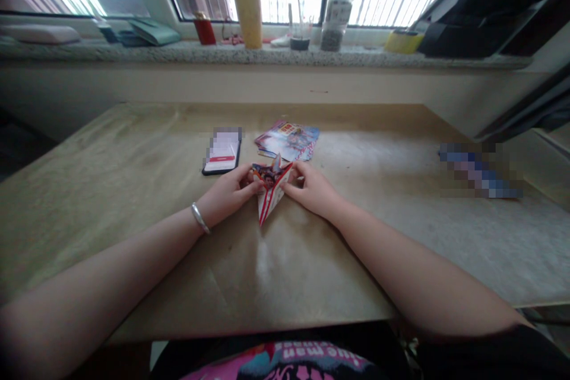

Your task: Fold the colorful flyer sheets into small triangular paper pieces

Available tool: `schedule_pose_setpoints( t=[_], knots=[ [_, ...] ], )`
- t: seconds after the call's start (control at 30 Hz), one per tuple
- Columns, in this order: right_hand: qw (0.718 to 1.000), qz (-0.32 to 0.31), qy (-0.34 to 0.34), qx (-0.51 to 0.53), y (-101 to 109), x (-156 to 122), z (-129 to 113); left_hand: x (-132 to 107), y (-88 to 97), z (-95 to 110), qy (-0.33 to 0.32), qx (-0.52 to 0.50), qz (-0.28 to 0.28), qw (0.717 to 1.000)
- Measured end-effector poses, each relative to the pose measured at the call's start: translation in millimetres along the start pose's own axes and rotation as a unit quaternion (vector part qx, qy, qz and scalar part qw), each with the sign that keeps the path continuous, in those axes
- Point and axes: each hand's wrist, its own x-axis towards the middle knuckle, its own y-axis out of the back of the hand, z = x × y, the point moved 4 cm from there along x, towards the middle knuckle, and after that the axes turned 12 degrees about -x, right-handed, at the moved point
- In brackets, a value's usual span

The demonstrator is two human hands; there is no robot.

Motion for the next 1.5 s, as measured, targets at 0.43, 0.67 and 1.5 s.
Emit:
schedule_pose_setpoints(
  t=[0.43, 0.67, 1.5],
  knots=[
    [0.993, 0.03, -0.091, 0.073, 13.7, 1.4, 18.5, 1.6, 14.2, -4.1, 0.037, 0.072, 0.062, 0.995],
    [0.983, 0.061, -0.149, 0.092, 22.8, 4.0, 29.1, 1.9, 16.9, -7.1, 0.034, 0.078, 0.07, 0.994],
    [0.95, 0.073, -0.216, 0.215, 14.6, 3.2, 27.1, 3.6, 8.9, -5.6, -0.022, -0.101, 0.089, 0.991]
  ],
)
